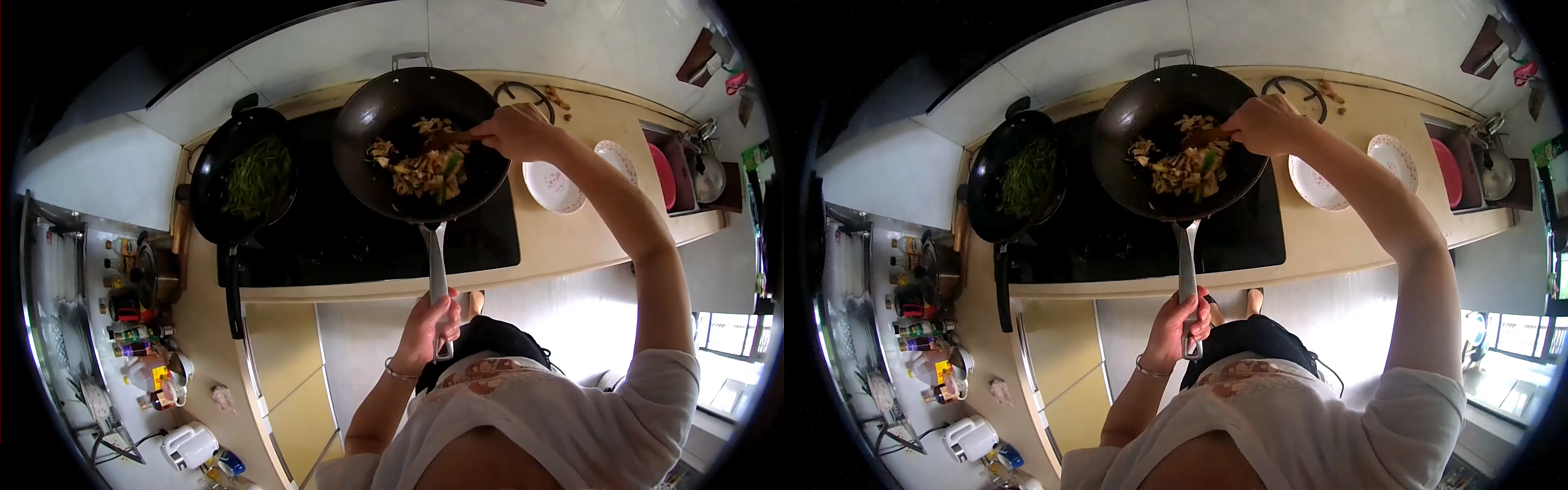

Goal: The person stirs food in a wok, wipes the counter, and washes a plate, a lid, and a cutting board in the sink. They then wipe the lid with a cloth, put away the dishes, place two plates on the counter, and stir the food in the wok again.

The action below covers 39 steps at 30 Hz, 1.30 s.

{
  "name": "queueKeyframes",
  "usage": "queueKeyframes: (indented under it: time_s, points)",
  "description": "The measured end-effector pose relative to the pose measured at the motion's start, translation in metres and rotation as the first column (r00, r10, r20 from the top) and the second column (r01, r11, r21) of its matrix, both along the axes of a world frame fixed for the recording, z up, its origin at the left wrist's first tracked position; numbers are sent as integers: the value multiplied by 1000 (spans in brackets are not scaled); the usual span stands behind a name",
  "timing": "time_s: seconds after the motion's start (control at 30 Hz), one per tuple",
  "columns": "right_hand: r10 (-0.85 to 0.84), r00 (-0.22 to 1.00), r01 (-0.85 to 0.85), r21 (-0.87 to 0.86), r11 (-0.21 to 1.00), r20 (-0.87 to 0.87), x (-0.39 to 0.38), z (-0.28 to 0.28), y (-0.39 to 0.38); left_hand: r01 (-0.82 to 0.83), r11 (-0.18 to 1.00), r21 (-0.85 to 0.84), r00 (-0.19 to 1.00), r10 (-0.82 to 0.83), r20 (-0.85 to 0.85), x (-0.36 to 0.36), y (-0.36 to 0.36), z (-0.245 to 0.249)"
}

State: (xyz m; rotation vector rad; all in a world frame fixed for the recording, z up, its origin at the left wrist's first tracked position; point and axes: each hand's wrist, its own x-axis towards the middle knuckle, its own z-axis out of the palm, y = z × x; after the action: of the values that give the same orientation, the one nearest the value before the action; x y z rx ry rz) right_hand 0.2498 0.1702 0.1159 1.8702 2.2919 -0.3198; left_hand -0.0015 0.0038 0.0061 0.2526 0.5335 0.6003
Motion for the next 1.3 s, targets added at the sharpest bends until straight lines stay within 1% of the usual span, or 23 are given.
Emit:
queueKeyframes:
  time_s: [0.03,0.07,0.13,0.2,0.3,0.37,0.47,0.5,0.57,0.6,0.7,0.77,0.8,0.87,0.9,0.97,1.03,1.1,1.13,1.2,1.23,1.27,1.3]
  points:
    - [-55,996,57,26,998,-63,2,-2,4,8,1000,0,1000,-8,18,0,0,0]
    - [-54,997,56,31,998,-60,2,-8,10,7,1000,5,1000,-7,22,1,1,1]
    - [-58,980,74,78,994,-190,-7,-25,28,10,1000,-17,1000,-11,-23,1,1,2]
    - [-62,979,81,88,993,-195,-19,-36,38,5,1000,-10,999,-5,-32,1,0,2]
    - [-35,980,43,38,998,-198,-21,-35,31,7,1000,-3,999,-7,-41,1,1,4]
    - [134,987,-136,-14,991,-88,-6,-19,15,8,1000,-3,999,-8,-38,1,0,3]
    - [125,990,-128,-37,991,-72,6,-5,14,16,1000,10,1000,-16,-11,-1,1,1]
    - [127,989,-129,-34,991,-70,5,-10,20,18,1000,3,1000,-18,-18,-1,0,1]
    - [113,978,-100,81,992,-175,-2,-29,36,15,1000,-4,999,-16,-30,0,0,-1]
    - [116,977,-103,81,991,-180,-4,-31,37,17,1000,10,1000,-17,-22,0,0,-2]
    - [102,980,-102,8,995,-173,-3,-28,33,26,999,22,999,-25,-23,-1,0,0]
    - [215,976,-216,-57,975,-32,14,-9,23,21,1000,20,1000,-20,-21,1,1,1]
    - [217,976,-218,-61,974,-34,17,-12,25,22,1000,10,999,-21,-36,0,1,2]
    - [194,951,-212,-48,976,-242,26,-19,39,20,1000,5,998,-20,-53,0,1,3]
    - [178,945,-206,-79,975,-273,20,-20,46,25,1000,-2,998,-25,-61,0,1,4]
    - [197,938,-233,-98,968,-284,12,-38,64,23,1000,-4,997,-24,-77,1,2,5]
    - [210,931,-256,-123,959,-297,13,-37,69,34,999,-2,997,-34,-71,1,1,6]
    - [294,935,-336,-233,912,-199,27,-25,71,40,999,2,998,-40,-50,-1,2,1]
    - [298,932,-343,-240,908,-206,31,-21,71,49,999,6,998,-49,-26,-2,1,-1]
    - [327,935,-351,-210,913,-139,39,-17,73,41,999,-2,998,-41,-38,-2,0,1]
    - [400,896,-425,-106,899,-194,41,-19,74,38,999,5,998,-37,-44,-1,0,2]
    - [404,893,-429,-105,897,-196,37,-25,76,33,999,5,998,-33,-47,-1,0,3]
    - [413,881,-434,-49,899,-229,30,-32,78,34,999,21,998,-33,-56,0,1,4]
